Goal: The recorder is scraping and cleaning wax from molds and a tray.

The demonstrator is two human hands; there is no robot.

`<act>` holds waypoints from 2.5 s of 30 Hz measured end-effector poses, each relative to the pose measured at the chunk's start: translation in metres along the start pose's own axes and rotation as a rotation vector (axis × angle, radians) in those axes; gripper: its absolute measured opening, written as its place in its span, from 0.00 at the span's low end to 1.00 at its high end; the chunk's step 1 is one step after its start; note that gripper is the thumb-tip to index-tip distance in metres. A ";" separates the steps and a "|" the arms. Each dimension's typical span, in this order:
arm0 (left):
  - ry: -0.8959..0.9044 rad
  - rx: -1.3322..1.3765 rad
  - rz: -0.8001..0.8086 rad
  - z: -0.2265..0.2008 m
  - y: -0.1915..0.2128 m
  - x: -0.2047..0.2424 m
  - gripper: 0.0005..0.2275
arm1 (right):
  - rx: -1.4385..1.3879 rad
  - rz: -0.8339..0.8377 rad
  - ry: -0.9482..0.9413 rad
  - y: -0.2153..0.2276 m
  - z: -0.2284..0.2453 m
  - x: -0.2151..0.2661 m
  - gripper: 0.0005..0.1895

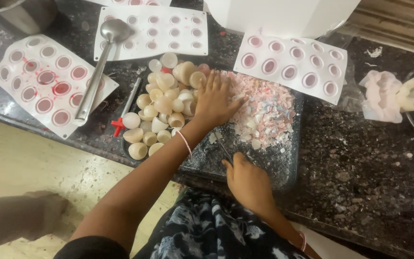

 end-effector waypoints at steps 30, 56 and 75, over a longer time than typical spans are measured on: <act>-0.097 0.040 -0.036 0.004 -0.005 0.007 0.40 | 0.283 0.226 -0.034 -0.023 -0.010 -0.019 0.18; -0.152 0.103 -0.169 0.010 -0.020 -0.005 0.35 | 0.130 0.148 0.106 -0.027 -0.019 -0.032 0.19; -0.126 0.273 -0.044 0.010 0.045 0.132 0.11 | -0.186 0.077 -0.101 -0.010 -0.044 -0.021 0.25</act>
Point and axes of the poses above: each hand's wrist, its own x-axis away from the middle knuckle, its own y-axis out of the back of the hand, z = x × y, the point moved 7 cm from there along -x, towards the middle knuckle, and after that the axes turned 5 degrees about z, right-handed, at the moved point
